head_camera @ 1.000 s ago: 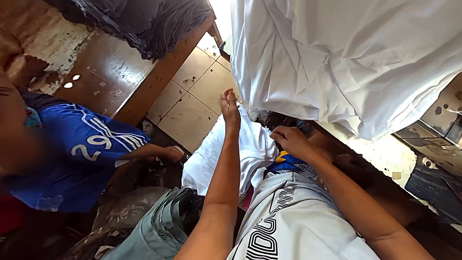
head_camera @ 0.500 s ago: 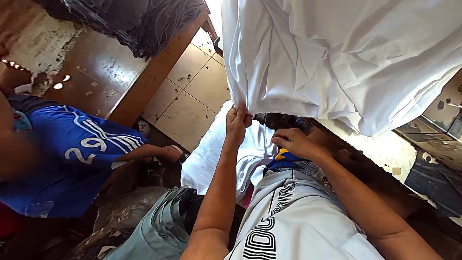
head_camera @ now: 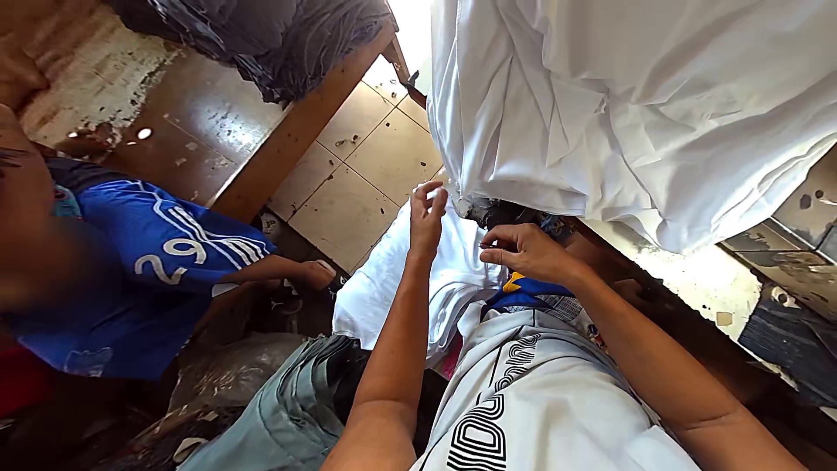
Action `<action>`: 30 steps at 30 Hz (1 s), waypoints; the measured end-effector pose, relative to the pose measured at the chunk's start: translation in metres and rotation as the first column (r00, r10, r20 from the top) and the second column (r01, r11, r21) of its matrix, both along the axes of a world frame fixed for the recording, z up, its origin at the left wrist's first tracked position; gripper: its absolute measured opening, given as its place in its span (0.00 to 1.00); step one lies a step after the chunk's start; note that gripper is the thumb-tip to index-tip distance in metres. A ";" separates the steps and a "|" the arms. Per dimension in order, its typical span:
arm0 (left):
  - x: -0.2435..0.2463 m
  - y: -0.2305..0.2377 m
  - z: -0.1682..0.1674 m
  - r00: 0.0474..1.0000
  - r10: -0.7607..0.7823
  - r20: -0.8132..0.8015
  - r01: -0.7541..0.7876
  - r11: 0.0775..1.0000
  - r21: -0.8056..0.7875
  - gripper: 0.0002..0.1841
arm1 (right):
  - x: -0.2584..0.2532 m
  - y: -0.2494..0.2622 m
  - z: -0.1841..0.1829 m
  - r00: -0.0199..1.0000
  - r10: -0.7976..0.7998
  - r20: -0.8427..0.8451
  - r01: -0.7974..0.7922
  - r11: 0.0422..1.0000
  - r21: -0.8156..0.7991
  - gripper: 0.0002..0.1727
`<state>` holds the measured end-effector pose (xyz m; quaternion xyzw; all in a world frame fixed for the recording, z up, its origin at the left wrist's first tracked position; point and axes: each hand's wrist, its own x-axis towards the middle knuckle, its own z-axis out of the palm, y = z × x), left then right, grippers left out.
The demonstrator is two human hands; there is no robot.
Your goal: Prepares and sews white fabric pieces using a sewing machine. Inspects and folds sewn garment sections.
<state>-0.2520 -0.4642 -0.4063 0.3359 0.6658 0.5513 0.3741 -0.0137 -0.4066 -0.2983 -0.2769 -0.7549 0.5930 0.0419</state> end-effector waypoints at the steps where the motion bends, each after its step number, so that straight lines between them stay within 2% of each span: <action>1: 0.001 0.015 0.002 0.994 0.029 0.110 -0.032 0.999 0.024 0.32 | -0.001 -0.002 0.002 1.000 0.007 -0.014 -0.007 1.000 -0.006 0.15; 3: 0.011 0.042 0.007 0.938 0.033 0.345 -0.067 0.994 0.085 0.41 | -0.004 -0.005 0.009 0.998 0.004 -0.055 -0.004 1.000 0.001 0.14; 4: 0.017 0.052 0.011 0.874 -0.001 0.486 -0.070 0.989 0.128 0.45 | -0.005 -0.006 0.013 0.996 -0.004 -0.086 0.004 1.000 0.002 0.14; 6: 0.028 0.063 0.019 0.670 -0.080 0.738 -0.132 0.965 0.225 0.50 | -0.003 -0.005 0.023 0.988 -0.032 -0.151 0.033 0.999 0.003 0.12; 7: 0.033 0.063 0.026 0.603 -0.106 0.791 -0.169 0.952 0.256 0.51 | 0.000 -0.003 0.030 0.983 -0.046 -0.178 0.048 0.999 0.010 0.11; 8: 0.038 0.060 0.036 0.588 -0.120 0.800 -0.192 0.940 0.282 0.49 | 0.003 -0.001 0.038 0.976 -0.063 -0.211 0.068 0.998 0.015 0.10; 9: 0.042 0.054 0.047 0.614 -0.115 0.781 -0.214 0.928 0.306 0.47 | 0.007 0.002 0.045 0.964 -0.086 -0.251 0.091 0.996 0.009 0.10; 13: 0.055 0.022 0.088 0.814 -0.007 0.580 -0.244 0.903 0.354 0.42 | 0.016 0.017 0.071 0.895 -0.185 -0.407 0.211 0.977 0.018 0.10; 17: 0.063 0.003 0.117 0.967 -0.062 0.248 -0.048 0.909 0.415 0.40 | 0.003 0.035 0.081 0.825 -0.286 -0.487 0.339 0.941 0.022 0.12; 19: 0.062 0.004 0.127 0.980 -0.091 0.176 0.011 0.911 0.413 0.37 | -0.002 0.043 0.075 0.830 -0.308 -0.465 0.367 0.929 0.040 0.13; 22: 0.061 0.003 0.133 0.981 -0.107 0.161 0.034 0.916 0.400 0.34 | -0.003 0.050 0.060 0.847 -0.335 -0.413 0.389 0.920 0.051 0.12; 28: 0.062 -0.007 0.147 0.988 -0.098 0.122 0.053 0.944 0.324 0.16 | 0.002 0.051 0.041 0.852 -0.341 -0.396 0.396 0.916 0.062 0.11; 30: 0.063 -0.008 0.145 0.991 -0.053 0.124 0.014 0.954 0.299 0.12 | 0.004 0.053 0.042 0.859 -0.326 -0.396 0.380 0.923 0.065 0.11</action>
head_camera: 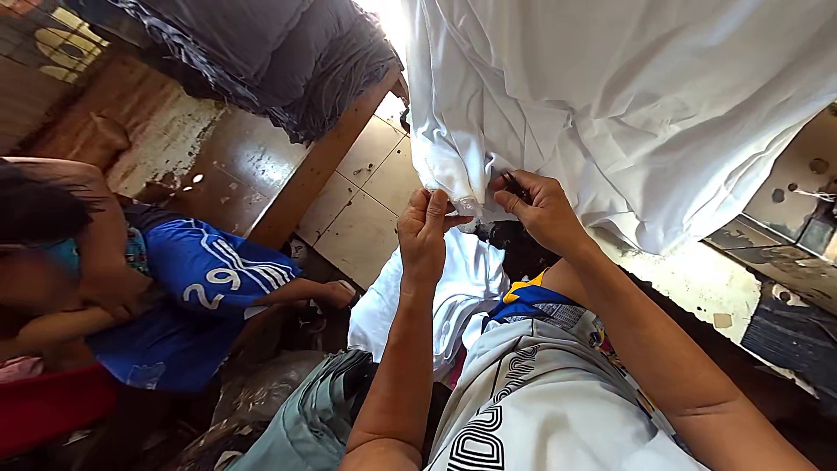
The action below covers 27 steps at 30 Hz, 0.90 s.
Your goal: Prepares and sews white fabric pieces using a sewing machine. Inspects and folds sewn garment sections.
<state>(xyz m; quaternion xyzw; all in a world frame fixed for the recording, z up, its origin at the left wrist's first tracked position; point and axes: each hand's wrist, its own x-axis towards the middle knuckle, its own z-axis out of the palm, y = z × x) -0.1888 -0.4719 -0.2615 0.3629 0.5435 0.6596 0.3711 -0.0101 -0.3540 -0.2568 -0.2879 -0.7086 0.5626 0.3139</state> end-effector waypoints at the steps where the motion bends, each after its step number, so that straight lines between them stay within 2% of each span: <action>1: 0.000 -0.001 -0.003 0.999 0.024 0.024 -0.024 1.000 0.007 0.12 | 0.001 0.000 0.001 1.000 0.009 -0.001 -0.009 1.000 0.003 0.12; 3: -0.001 -0.005 -0.011 0.997 0.033 0.068 -0.036 0.998 0.052 0.13 | 0.003 -0.001 0.003 0.999 0.030 -0.038 -0.031 0.999 -0.035 0.15; 5: -0.001 -0.013 -0.020 0.996 -0.017 0.087 0.009 0.996 0.092 0.14 | 0.008 -0.003 0.005 0.991 0.074 -0.108 -0.089 0.985 -0.147 0.22; 8: 0.000 -0.023 -0.033 0.994 -0.106 0.031 0.102 0.988 0.117 0.15 | 0.013 -0.012 0.011 0.976 0.146 -0.164 -0.184 0.951 -0.248 0.26; 11: 0.002 -0.030 -0.045 0.987 -0.155 -0.050 0.160 0.980 0.115 0.16 | 0.009 -0.023 0.017 0.964 0.215 -0.156 -0.242 0.952 -0.188 0.22; 14: 0.005 -0.034 -0.053 0.979 -0.162 -0.125 0.177 0.977 0.116 0.17 | 0.000 -0.033 0.022 0.967 0.250 -0.046 -0.254 0.962 -0.101 0.15; 16: 0.008 -0.035 -0.054 0.973 -0.149 -0.175 0.172 0.977 0.123 0.18 | -0.008 -0.034 0.020 0.962 0.260 0.080 -0.257 0.966 -0.039 0.12; 19: 0.009 -0.034 -0.054 0.965 -0.156 -0.209 0.186 0.974 0.130 0.18 | -0.021 -0.030 0.017 0.904 0.243 0.351 -0.269 0.963 0.026 0.12; 21: 0.011 -0.033 -0.054 0.969 -0.157 -0.189 0.184 0.973 0.135 0.17 | -0.028 -0.030 0.019 0.874 0.208 0.439 -0.262 0.963 0.065 0.12; 25: 0.010 -0.034 -0.057 0.967 -0.149 -0.206 0.179 0.975 0.133 0.17 | -0.036 -0.032 0.018 0.901 0.211 0.378 -0.257 0.964 0.074 0.11; 27: 0.009 -0.034 -0.062 0.973 -0.161 -0.167 0.186 0.971 0.153 0.17 | -0.031 -0.038 0.019 0.934 0.160 0.321 -0.198 0.976 0.090 0.09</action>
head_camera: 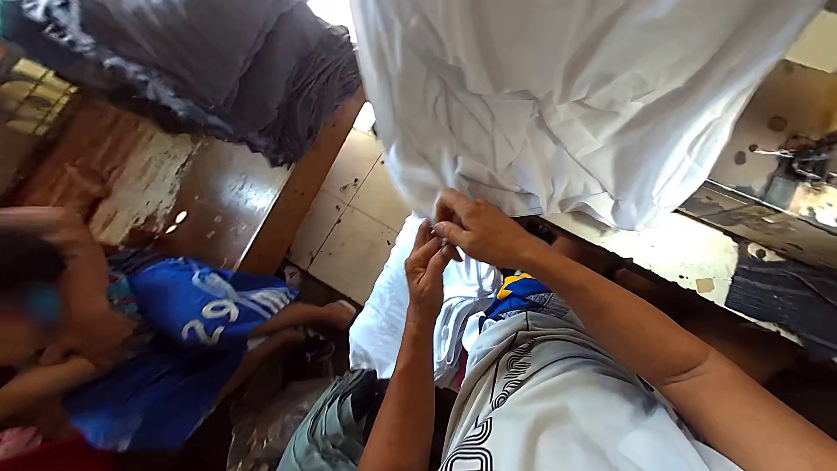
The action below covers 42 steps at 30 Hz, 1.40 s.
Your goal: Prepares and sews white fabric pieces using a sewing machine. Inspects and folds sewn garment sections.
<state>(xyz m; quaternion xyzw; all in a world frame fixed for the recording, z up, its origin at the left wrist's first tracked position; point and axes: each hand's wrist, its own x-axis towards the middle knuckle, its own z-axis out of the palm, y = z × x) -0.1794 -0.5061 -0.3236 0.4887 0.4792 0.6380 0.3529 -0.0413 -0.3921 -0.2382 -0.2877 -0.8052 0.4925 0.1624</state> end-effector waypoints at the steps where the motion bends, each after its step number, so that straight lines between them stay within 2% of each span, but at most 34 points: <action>1: 0.002 0.001 -0.004 0.998 0.028 0.061 -0.028 1.000 -0.011 0.17 | 0.006 -0.003 0.000 0.999 -0.034 -0.035 0.034 0.999 0.002 0.08; 3: 0.009 -0.001 -0.014 0.966 0.167 0.199 -0.131 0.975 -0.180 0.15 | 0.024 -0.008 -0.006 0.991 -0.088 -0.106 0.085 0.996 -0.028 0.09; 4: 0.012 -0.003 -0.020 0.957 0.247 0.153 -0.178 0.915 -0.363 0.16 | 0.036 -0.010 -0.010 0.986 -0.089 -0.138 0.080 0.994 -0.072 0.12; 5: 0.013 -0.005 -0.027 0.975 0.219 0.044 -0.160 0.823 -0.546 0.21 | 0.051 -0.013 -0.017 0.982 -0.085 -0.167 0.064 0.990 -0.129 0.14; 7: 0.015 -0.011 -0.040 0.989 -0.079 -0.122 -0.036 0.680 -0.732 0.30 | 0.087 -0.024 -0.035 0.975 -0.084 -0.207 0.032 0.969 -0.243 0.20; 8: 0.021 -0.012 -0.039 0.952 -0.248 -0.179 0.032 0.662 -0.749 0.30 | 0.107 -0.032 -0.045 0.975 -0.100 -0.198 0.038 0.956 -0.292 0.21; 9: 0.029 -0.011 -0.033 0.897 -0.380 -0.227 0.102 0.675 -0.731 0.26 | 0.127 -0.042 -0.055 0.974 -0.131 -0.184 0.066 0.944 -0.323 0.19; 10: 0.040 -0.007 -0.022 0.849 -0.450 -0.277 0.161 0.720 -0.675 0.20 | 0.147 -0.054 -0.066 0.971 -0.174 -0.162 0.109 0.932 -0.345 0.16; 11: 0.053 -0.001 -0.009 0.833 -0.445 -0.327 0.203 0.797 -0.569 0.16 | 0.166 -0.064 -0.076 0.967 -0.216 -0.136 0.155 0.920 -0.361 0.15; 13: 0.083 0.017 0.020 0.855 -0.313 -0.413 0.222 0.941 -0.254 0.11 | 0.197 -0.084 -0.088 0.945 -0.304 -0.117 0.236 0.887 -0.398 0.17; 15: 0.108 0.045 0.045 0.841 -0.150 -0.519 0.181 0.983 0.008 0.10 | 0.220 -0.099 -0.093 0.909 -0.392 -0.141 0.291 0.840 -0.459 0.18; 16: 0.117 0.061 0.056 0.799 -0.106 -0.592 0.183 0.980 0.071 0.12 | 0.227 -0.105 -0.093 0.888 -0.431 -0.157 0.313 0.820 -0.480 0.18; 18: 0.129 0.094 0.074 0.657 -0.133 -0.742 0.253 0.966 0.051 0.22 | 0.237 -0.113 -0.088 0.854 -0.491 -0.170 0.358 0.793 -0.492 0.17; 19: 0.134 0.109 0.078 0.596 -0.152 -0.789 0.291 0.956 0.035 0.22 | 0.240 -0.117 -0.084 0.841 -0.513 -0.173 0.380 0.786 -0.487 0.16; 20: 0.138 0.119 0.080 0.562 -0.163 -0.811 0.326 0.945 0.036 0.18 | 0.242 -0.122 -0.081 0.828 -0.532 -0.177 0.399 0.781 -0.480 0.16; 22: 0.146 0.123 0.087 0.549 -0.197 -0.813 0.387 0.921 0.038 0.09 | 0.247 -0.130 -0.074 0.812 -0.552 -0.188 0.423 0.779 -0.462 0.16; 25: 0.158 0.096 0.122 0.566 -0.356 -0.743 0.521 0.853 -0.012 0.07 | 0.251 -0.138 -0.072 0.791 -0.565 -0.236 0.435 0.790 -0.433 0.16; 28: 0.156 0.086 0.142 0.587 -0.330 -0.739 0.548 0.834 0.063 0.06 | 0.252 -0.142 -0.070 0.777 -0.582 -0.238 0.456 0.782 -0.425 0.15; 30: 0.146 0.101 0.136 0.527 -0.262 -0.809 0.513 0.856 0.057 0.11 | 0.252 -0.141 -0.068 0.778 -0.582 -0.237 0.458 0.784 -0.419 0.15; 32: 0.136 0.118 0.118 0.384 -0.277 -0.881 0.485 0.872 -0.063 0.21 | 0.250 -0.139 -0.065 0.780 -0.573 -0.250 0.448 0.791 -0.417 0.15; 33: 0.133 0.124 0.106 0.355 -0.286 -0.890 0.466 0.879 -0.096 0.19 | 0.250 -0.137 -0.064 0.782 -0.570 -0.252 0.444 0.793 -0.417 0.15; 35: 0.129 0.126 0.096 0.399 -0.257 -0.880 0.416 0.906 -0.076 0.09 | 0.250 -0.134 -0.062 0.781 -0.572 -0.251 0.446 0.792 -0.416 0.15; 37: 0.129 0.119 0.111 0.516 -0.253 -0.818 0.413 0.910 -0.021 0.08 | 0.250 -0.134 -0.063 0.779 -0.576 -0.247 0.454 0.790 -0.413 0.15; 40: 0.134 0.105 0.150 0.675 -0.266 -0.688 0.470 0.874 0.123 0.08 | 0.247 -0.131 -0.055 0.765 -0.593 -0.252 0.468 0.780 -0.416 0.14; 42: 0.138 0.105 0.165 0.710 -0.285 -0.644 0.500 0.848 0.176 0.08 | 0.243 -0.125 -0.046 0.735 -0.619 -0.275 0.494 0.768 -0.408 0.14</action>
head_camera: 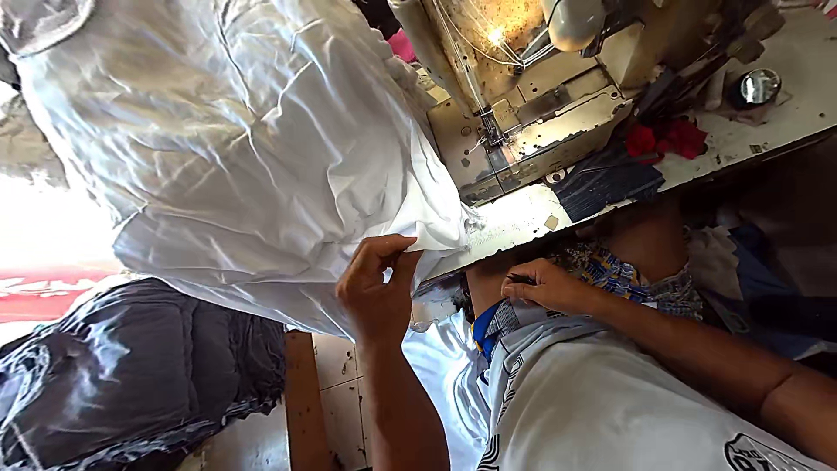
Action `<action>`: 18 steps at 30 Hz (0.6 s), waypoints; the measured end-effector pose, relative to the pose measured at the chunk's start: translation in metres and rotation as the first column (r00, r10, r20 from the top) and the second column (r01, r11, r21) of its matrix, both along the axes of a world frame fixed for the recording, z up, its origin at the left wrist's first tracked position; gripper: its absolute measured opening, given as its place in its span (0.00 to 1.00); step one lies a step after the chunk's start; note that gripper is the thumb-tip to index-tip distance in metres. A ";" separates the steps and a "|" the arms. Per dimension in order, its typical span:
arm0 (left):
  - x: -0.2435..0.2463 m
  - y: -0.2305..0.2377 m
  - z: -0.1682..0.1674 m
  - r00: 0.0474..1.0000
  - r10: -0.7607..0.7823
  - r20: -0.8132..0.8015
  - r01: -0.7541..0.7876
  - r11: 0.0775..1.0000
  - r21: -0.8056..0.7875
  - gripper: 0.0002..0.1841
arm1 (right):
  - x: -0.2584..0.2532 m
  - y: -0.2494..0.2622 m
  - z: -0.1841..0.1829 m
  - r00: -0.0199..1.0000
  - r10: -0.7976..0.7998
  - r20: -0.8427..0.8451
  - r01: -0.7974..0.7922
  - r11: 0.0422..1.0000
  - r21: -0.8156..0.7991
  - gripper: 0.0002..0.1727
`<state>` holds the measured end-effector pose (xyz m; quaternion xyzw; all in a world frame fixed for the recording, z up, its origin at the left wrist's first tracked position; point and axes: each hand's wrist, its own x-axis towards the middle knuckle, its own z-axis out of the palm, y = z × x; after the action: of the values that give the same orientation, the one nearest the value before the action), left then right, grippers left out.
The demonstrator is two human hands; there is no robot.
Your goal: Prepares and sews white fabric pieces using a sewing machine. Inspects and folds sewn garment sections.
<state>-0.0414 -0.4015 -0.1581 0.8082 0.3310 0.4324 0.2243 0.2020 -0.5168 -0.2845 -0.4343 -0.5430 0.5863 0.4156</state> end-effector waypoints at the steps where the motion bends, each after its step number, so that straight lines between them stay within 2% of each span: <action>1: 0.001 0.003 0.003 1.000 -0.010 0.005 0.010 1.000 0.003 0.08 | -0.003 0.004 0.004 0.999 -0.037 -0.011 0.037 0.999 0.017 0.14; 4: 0.003 0.018 0.005 0.999 -0.030 -0.027 0.030 1.000 0.003 0.07 | -0.017 0.019 0.018 0.967 -0.254 -0.003 0.253 0.962 0.101 0.12; 6: 0.006 0.025 0.006 0.998 -0.037 -0.057 0.037 0.999 0.007 0.07 | -0.029 0.032 0.029 0.897 -0.442 0.024 0.426 0.876 0.228 0.12; 9: 0.011 0.031 0.012 0.995 -0.069 -0.066 0.071 0.997 0.026 0.07 | -0.043 0.056 0.047 0.790 -0.608 0.079 0.517 0.730 0.447 0.17; 12: 0.012 0.032 0.023 0.991 -0.120 -0.053 0.122 0.992 0.042 0.07 | -0.050 0.079 0.061 0.765 -0.632 0.123 0.478 0.685 0.550 0.20; 16: -0.002 0.028 0.035 0.979 -0.201 -0.026 0.202 0.977 0.067 0.06 | -0.037 0.093 0.059 0.791 -0.590 0.165 0.388 0.691 0.610 0.05; 18: -0.016 0.026 0.034 0.964 -0.247 -0.101 0.252 0.967 0.045 0.05 | -0.020 0.090 0.059 0.839 -0.533 0.106 0.388 0.725 0.569 0.04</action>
<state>-0.0570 -0.3751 -0.1243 0.8691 0.2245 0.3712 0.2379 0.1817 -0.4265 -0.2256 -0.4993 -0.6057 0.2286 0.5758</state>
